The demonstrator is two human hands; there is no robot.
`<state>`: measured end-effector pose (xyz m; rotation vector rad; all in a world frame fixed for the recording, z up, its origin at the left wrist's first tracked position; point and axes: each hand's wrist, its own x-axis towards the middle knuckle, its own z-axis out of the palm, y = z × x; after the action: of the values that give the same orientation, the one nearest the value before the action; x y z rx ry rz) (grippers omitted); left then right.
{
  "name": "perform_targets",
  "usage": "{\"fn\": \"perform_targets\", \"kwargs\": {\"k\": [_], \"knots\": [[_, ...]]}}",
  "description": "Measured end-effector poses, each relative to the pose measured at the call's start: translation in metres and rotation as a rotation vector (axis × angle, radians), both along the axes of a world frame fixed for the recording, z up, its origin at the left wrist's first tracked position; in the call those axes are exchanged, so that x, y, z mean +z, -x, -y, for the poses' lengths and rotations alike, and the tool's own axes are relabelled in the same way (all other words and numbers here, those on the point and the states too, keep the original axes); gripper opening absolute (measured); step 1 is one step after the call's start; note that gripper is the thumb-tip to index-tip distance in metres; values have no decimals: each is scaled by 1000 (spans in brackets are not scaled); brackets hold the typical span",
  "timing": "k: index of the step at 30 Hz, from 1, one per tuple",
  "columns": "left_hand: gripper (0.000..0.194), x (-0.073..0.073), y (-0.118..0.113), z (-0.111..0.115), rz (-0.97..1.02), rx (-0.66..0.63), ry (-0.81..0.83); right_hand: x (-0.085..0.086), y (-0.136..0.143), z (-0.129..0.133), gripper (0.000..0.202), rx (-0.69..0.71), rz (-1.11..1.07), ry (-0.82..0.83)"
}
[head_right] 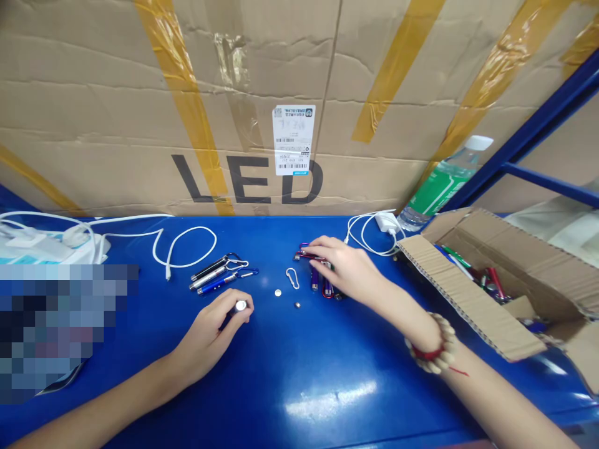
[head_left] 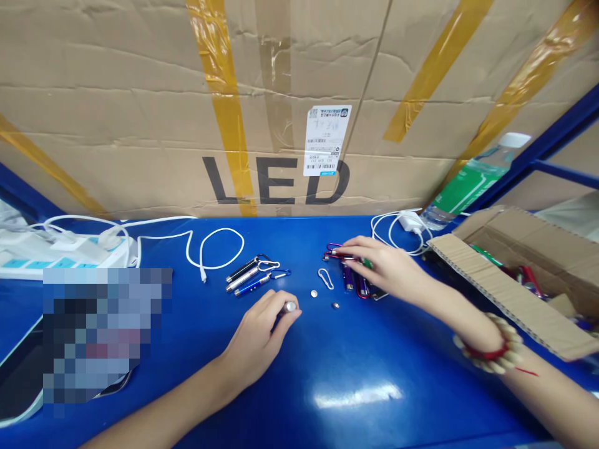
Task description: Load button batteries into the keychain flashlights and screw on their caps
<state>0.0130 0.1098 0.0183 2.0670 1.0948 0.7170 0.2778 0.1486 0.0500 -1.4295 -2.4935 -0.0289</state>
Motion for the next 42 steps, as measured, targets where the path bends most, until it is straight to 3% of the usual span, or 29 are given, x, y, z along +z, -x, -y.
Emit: {"fn": "perform_targets", "kwargs": {"k": [3, 6, 12, 16, 19, 22, 25, 28, 36, 42], "knots": [[19, 1, 0, 1, -8, 17, 22, -20, 16, -8, 34, 61, 91, -16], [18, 0, 0, 1, -13, 32, 47, -30, 24, -18, 28, 51, 79, -43], [17, 1, 1, 1, -4, 11, 44, -25, 25, -20, 17, 1, -65, -60], [17, 3, 2, 1, -4, -4, 53, -15, 33, -5, 15, -39, -421, 22], [17, 4, 2, 1, -7, -6, 60, -5, 37, 6, 26, -100, -590, 245], [17, 2, 2, -1, -20, -3, 59, 5, 34, 14, 29, -121, -603, 619], [16, 1, 2, -1, -20, 1, 58, 12, 28, 19, 26, -4, -566, 959], [15, 1, 2, -1, -11, 5, 62, 11, 25, 22, 25, 107, -534, 1116], [14, 1, 1, -2, 8, -1, 61, -8, 30, 24, 23, 97, -603, 1041], [13, 1, 2, -1, 10, -12, 45, -17, 42, 23, 25, 37, -731, 811]]}}
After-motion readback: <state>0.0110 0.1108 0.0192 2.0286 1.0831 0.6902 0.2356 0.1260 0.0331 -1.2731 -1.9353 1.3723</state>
